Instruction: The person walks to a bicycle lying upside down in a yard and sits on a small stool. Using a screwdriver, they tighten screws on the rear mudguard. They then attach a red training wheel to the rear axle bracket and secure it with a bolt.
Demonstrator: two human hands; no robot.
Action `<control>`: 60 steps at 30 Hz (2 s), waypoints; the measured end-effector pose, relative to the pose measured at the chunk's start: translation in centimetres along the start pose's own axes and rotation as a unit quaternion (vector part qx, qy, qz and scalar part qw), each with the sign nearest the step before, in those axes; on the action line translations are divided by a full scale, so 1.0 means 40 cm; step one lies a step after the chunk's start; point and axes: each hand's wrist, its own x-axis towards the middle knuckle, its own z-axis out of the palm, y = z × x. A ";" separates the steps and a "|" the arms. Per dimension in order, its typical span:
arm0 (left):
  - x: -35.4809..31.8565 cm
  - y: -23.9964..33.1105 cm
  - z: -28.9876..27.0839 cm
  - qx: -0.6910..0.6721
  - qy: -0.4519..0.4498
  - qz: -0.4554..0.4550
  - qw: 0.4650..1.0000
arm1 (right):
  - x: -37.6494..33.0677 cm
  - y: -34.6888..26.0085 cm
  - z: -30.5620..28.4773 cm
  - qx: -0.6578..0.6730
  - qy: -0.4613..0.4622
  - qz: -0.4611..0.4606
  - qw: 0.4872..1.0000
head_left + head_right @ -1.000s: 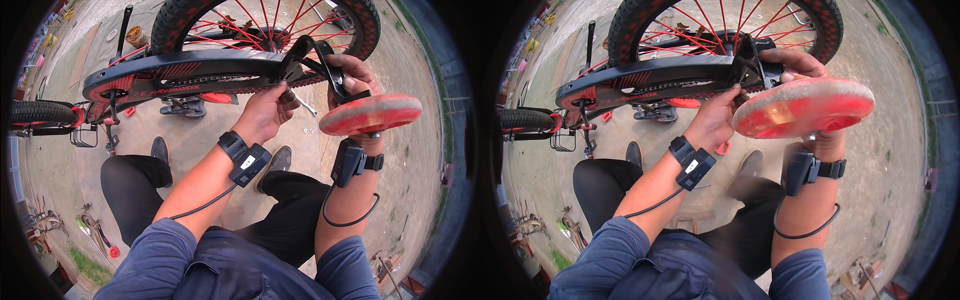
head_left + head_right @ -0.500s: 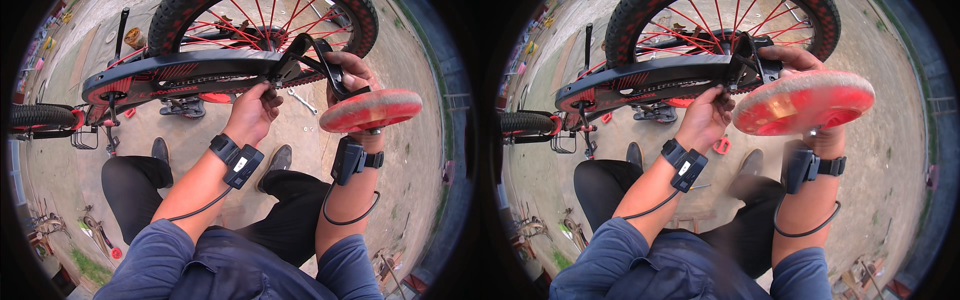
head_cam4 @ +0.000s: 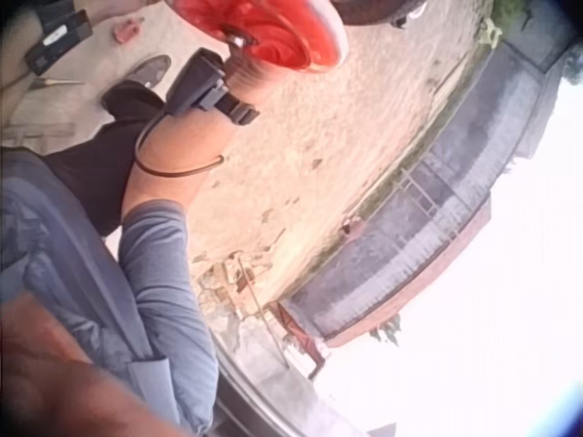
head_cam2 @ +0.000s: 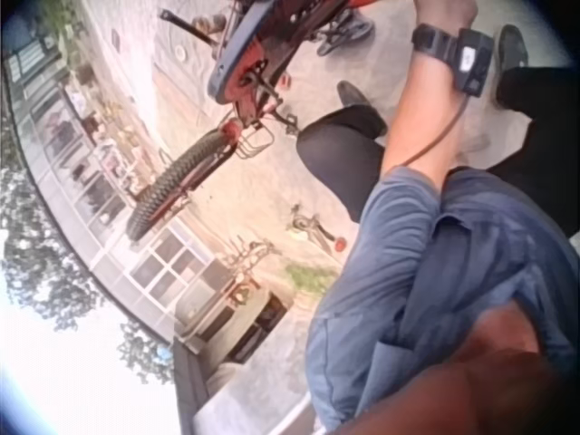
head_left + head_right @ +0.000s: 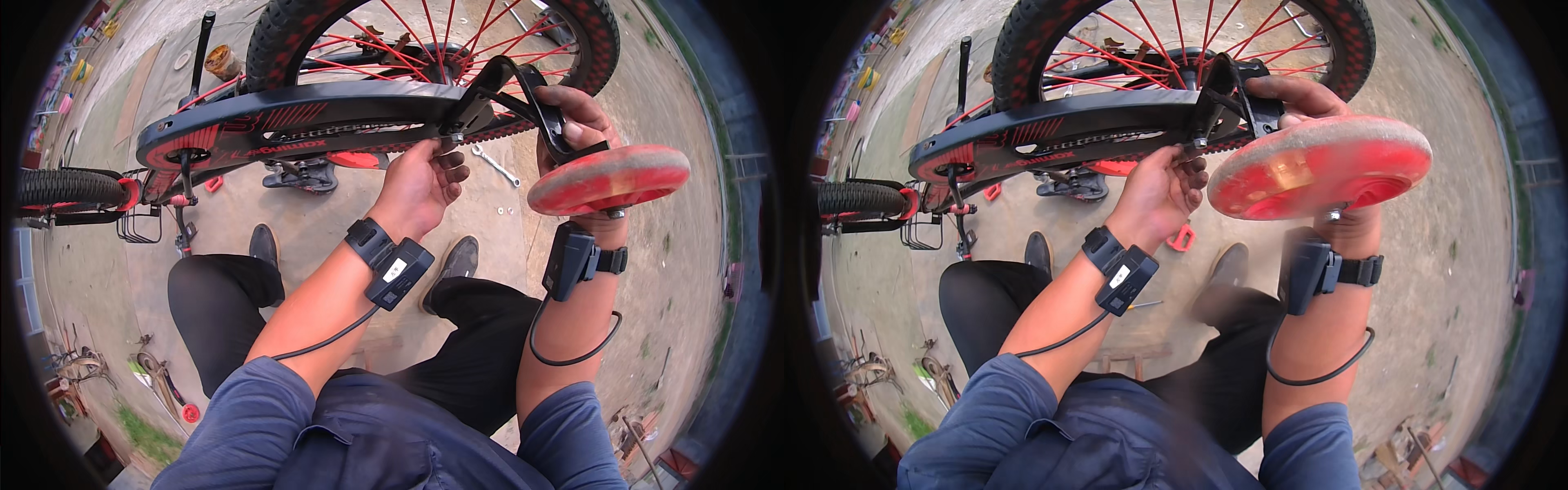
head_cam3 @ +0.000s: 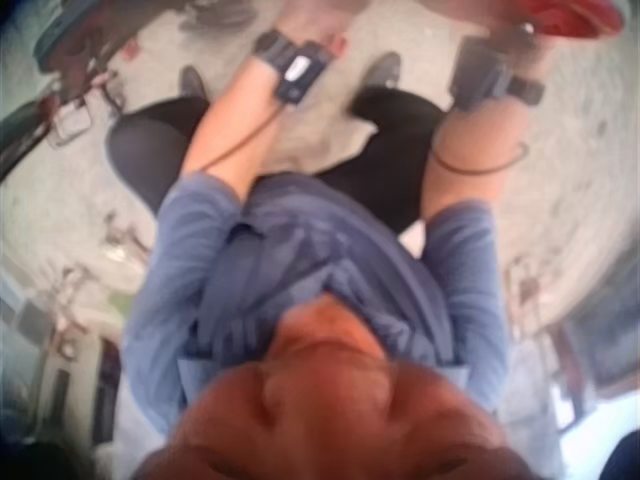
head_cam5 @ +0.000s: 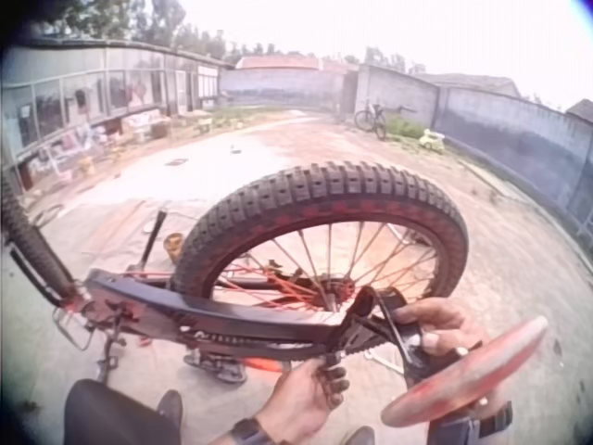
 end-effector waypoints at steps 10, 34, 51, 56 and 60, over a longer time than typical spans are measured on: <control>0.011 -0.006 -0.002 -0.001 -0.005 -0.005 1.000 | -0.001 -0.001 -0.005 -0.003 -0.012 0.007 1.000; 0.054 -0.033 0.004 -0.055 -0.078 -0.012 0.995 | -0.002 -0.003 0.001 0.005 0.008 0.004 1.000; 0.055 -0.031 -0.007 -0.060 -0.106 -0.012 0.992 | 0.002 -0.008 -0.004 0.050 -0.016 0.005 0.999; 0.047 -0.036 -0.001 -0.025 -0.053 0.021 0.998 | 0.000 -0.009 -0.009 0.047 -0.040 0.009 0.998; 0.032 -0.025 0.014 -0.026 -0.069 -0.012 0.997 | -0.001 -0.010 -0.003 0.042 -0.011 0.009 0.999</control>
